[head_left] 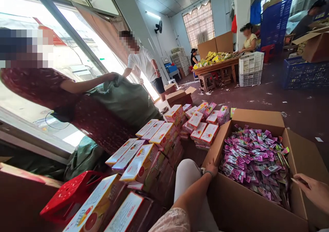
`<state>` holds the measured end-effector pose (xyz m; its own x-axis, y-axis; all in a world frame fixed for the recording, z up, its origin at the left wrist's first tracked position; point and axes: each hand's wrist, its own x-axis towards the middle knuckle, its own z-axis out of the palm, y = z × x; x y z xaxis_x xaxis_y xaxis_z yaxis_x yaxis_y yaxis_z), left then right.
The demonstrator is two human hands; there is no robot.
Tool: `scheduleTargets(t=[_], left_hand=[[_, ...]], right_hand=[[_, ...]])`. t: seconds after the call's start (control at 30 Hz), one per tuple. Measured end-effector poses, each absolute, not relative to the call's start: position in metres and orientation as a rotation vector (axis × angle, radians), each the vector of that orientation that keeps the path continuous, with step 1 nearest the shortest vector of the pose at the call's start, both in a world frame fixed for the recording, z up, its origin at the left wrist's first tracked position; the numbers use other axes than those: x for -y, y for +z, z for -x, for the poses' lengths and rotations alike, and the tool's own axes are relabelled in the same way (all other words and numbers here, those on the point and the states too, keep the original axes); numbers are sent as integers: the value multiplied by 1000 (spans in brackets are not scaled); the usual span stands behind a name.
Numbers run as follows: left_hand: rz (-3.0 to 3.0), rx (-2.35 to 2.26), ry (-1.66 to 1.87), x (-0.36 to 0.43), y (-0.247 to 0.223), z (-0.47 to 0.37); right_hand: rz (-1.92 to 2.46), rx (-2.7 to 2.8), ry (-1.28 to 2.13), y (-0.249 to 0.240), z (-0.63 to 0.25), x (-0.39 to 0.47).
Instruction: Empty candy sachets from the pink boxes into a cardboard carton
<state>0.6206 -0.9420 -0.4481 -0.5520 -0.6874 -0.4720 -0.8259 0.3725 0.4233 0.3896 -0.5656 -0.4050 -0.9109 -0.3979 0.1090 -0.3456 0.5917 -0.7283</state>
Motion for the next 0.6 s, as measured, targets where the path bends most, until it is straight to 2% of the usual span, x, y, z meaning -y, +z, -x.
scheduleTargets(t=[0.17,0.43,0.6], left_hand=[[1359,-2372,956,938,-441,-619],[1367,-2383,997,935,-439,-618],[1389,-2379,983,935,-441,-617]], right_hand=[[525,-2598,-1184,-407,-386,563],[573,-2573,-1226,-425,-374,560],[633,-2662,-1117,-441,-366,554]])
